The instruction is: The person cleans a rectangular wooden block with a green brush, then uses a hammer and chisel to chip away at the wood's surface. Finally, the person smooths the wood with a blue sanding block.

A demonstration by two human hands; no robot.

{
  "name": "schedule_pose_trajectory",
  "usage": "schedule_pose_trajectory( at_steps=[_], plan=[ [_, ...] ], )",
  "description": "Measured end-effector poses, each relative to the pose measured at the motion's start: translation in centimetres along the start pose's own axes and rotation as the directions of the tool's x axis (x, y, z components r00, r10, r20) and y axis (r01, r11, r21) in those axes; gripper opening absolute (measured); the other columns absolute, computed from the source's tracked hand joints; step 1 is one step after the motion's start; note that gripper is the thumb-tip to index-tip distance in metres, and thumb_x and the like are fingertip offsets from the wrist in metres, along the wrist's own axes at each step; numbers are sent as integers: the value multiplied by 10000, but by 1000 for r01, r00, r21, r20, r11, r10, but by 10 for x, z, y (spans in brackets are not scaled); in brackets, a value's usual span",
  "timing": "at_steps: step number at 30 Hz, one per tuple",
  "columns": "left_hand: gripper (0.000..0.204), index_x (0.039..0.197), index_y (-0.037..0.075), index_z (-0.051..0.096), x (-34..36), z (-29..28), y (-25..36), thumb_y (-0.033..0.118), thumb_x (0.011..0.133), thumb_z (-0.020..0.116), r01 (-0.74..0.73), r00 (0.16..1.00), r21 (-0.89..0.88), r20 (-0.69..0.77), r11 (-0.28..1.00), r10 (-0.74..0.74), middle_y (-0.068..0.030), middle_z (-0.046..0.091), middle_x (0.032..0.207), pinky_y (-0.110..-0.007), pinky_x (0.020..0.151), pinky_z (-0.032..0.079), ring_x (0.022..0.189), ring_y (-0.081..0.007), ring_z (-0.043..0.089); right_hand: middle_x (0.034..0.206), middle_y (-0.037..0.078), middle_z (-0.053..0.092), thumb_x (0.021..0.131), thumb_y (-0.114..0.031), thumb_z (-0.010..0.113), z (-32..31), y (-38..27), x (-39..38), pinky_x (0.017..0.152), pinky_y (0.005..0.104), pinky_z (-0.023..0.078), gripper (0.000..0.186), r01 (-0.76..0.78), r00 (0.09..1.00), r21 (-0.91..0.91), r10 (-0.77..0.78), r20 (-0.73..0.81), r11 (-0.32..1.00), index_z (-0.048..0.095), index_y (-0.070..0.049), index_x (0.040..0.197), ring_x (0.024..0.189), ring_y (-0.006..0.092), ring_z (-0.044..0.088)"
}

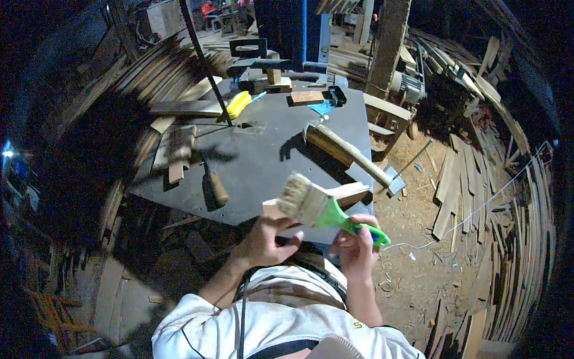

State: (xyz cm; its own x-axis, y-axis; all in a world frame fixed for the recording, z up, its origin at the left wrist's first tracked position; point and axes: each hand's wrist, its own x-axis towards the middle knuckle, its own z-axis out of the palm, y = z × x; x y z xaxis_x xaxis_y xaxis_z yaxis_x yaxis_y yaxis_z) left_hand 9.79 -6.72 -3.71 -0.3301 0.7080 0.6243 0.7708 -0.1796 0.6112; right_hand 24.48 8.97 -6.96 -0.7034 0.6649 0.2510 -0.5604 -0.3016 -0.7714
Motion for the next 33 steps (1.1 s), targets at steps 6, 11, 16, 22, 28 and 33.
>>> schedule_pose_trajectory(
  at_steps=[6, 11, 16, 22, 28, 33],
  plan=[
    [401, 1079, 20, 680, 0, -15, -19, 141, 724, 823, 110, 930, 386, -364, 916, 41, -129, 697, 980, -396, 855, 535, 941, -305, 679, 756, 90, 587, 1005, -218, 516, -31, -12, 6, 454, 289, 477, 248, 262, 961, -492, -270, 56, 830, 553, -4, 1123, 527, 184, 587],
    [543, 1199, 13, 646, -27, -5, -52, 273, 763, 839, 292, 931, 232, -291, 928, -220, -168, 686, 1023, -406, 866, 532, 957, -330, 677, 692, 66, 579, 1025, -220, 479, -52, -19, 23, 481, 261, 438, 238, 176, 953, -549, -281, -113, 817, 581, -10, 1068, 522, 146, 565],
    [557, 1203, 7, 641, -26, -1, -61, 383, 819, 788, 345, 907, 201, -324, 917, -271, -191, 683, 1050, -404, 872, 526, 972, -330, 679, 724, 41, 605, 1001, -143, 515, -41, -13, 7, 556, 253, 437, 166, 246, 927, -521, -355, -120, 817, 647, -45, 1023, 577, 118, 555],
    [548, 1203, 3, 636, -23, -2, -64, 410, 854, 750, 385, 885, 158, -342, 909, -315, -200, 682, 1065, -409, 878, 517, 990, -332, 677, 743, 59, 581, 1037, -164, 493, -56, -13, 26, 557, 238, 456, 203, 279, 887, -696, -456, -78, 661, 601, -10, 1114, 564, 107, 568],
    [548, 1214, -3, 629, -23, -2, -61, 422, 880, 718, 396, 882, 158, -339, 904, -327, -203, 684, 1050, -405, 878, 514, 994, -337, 674, 703, 49, 598, 1032, -173, 502, -48, -12, 18, 565, 229, 449, 205, 287, 943, -680, -324, 77, 675, 620, -15, 1086, 569, 101, 565],
    [565, 1221, -15, 622, -22, 1, -67, 440, 895, 696, 409, 868, 171, -375, 896, -325, -213, 682, 1053, -410, 871, 515, 985, -347, 676, 714, 70, 622, 1035, -173, 492, -49, -17, 24, 543, 241, 466, 213, 292, 908, -692, -418, -16, 661, 620, -6, 1070, 552, 112, 588]
  ],
)
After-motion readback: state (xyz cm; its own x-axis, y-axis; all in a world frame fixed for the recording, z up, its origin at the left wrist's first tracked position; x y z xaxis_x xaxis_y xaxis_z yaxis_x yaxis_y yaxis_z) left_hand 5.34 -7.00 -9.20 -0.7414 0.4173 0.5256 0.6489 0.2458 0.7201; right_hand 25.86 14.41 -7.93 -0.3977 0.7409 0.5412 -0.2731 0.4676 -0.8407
